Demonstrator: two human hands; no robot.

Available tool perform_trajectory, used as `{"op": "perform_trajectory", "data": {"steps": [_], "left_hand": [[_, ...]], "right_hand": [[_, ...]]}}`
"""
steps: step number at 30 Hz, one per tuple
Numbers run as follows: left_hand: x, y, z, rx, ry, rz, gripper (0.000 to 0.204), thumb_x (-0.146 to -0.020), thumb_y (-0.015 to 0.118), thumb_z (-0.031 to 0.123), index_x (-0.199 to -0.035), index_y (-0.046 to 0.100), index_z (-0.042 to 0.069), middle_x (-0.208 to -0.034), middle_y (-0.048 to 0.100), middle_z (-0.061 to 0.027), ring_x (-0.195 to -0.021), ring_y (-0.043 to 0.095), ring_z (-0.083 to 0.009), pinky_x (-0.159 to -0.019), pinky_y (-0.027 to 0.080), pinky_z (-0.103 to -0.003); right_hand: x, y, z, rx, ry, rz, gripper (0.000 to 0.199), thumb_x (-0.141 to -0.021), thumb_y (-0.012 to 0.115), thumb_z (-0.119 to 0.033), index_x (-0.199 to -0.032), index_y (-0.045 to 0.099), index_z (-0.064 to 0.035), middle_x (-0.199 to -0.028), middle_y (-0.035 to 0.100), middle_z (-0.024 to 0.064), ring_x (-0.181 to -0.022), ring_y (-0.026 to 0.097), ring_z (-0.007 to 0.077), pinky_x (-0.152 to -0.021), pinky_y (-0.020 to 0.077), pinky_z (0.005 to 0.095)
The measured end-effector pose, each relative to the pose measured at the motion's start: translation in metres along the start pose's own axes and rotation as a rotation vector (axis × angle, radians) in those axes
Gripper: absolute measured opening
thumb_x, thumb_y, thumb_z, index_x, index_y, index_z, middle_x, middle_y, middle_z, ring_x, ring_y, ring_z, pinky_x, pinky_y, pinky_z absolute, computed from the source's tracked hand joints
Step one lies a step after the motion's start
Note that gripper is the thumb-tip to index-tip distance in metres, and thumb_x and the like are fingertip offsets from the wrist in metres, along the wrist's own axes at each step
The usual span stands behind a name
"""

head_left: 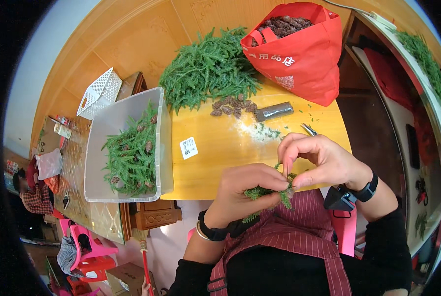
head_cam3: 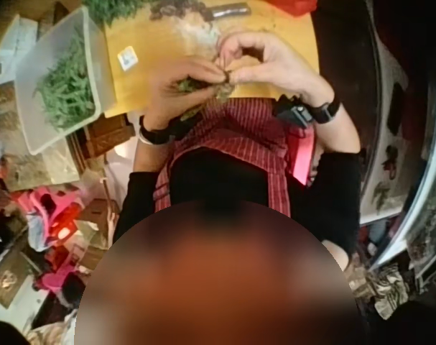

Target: Trimming and preparing botanical sprigs and seed pods using pliers at a workbench.

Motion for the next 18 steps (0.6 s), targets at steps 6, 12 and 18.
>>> {"op": "perform_trajectory", "data": {"steps": [6,12,18], "left_hand": [[0.0,-0.002,0.001,-0.022,-0.017,0.006,0.023,-0.058,0.069,-0.009,-0.079,0.065,0.001,-0.078,0.064,-0.0114,-0.071,0.063,-0.0201,-0.065,0.05,-0.027],[0.002,-0.001,0.001,-0.066,-0.003,0.033,0.023,-0.06,0.07,-0.007,-0.08,0.063,0.002,-0.079,0.064,-0.0116,-0.073,0.063,-0.0202,-0.064,0.05,-0.027],[0.001,-0.001,0.015,-0.311,0.08,0.151,0.025,-0.061,0.07,-0.005,-0.083,0.062,0.002,-0.081,0.064,-0.011,-0.075,0.063,-0.0222,-0.066,0.05,-0.029]], "right_hand": [[0.003,-0.002,-0.013,0.153,-0.109,0.084,0.018,-0.067,0.073,-0.016,-0.076,0.06,-0.0059,-0.099,0.05,0.0073,-0.095,0.046,0.0162,-0.087,0.0323,0.0293],[0.009,-0.006,-0.022,0.203,-0.149,0.217,0.014,-0.071,0.068,-0.015,-0.073,0.059,-0.0052,-0.102,0.05,0.0084,-0.095,0.047,0.0177,-0.087,0.0334,0.0303],[0.018,-0.01,-0.028,0.399,-0.186,0.411,0.013,-0.072,0.063,-0.01,-0.072,0.052,-0.0043,-0.104,0.051,0.0104,-0.098,0.047,0.0198,-0.087,0.0357,0.0333]]}}
Point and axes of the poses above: each hand's wrist, its own x-axis away from the middle knuckle, its own y-axis out of the palm, z = x × y, the point moved 10 cm from there along -x, towards the middle knuckle
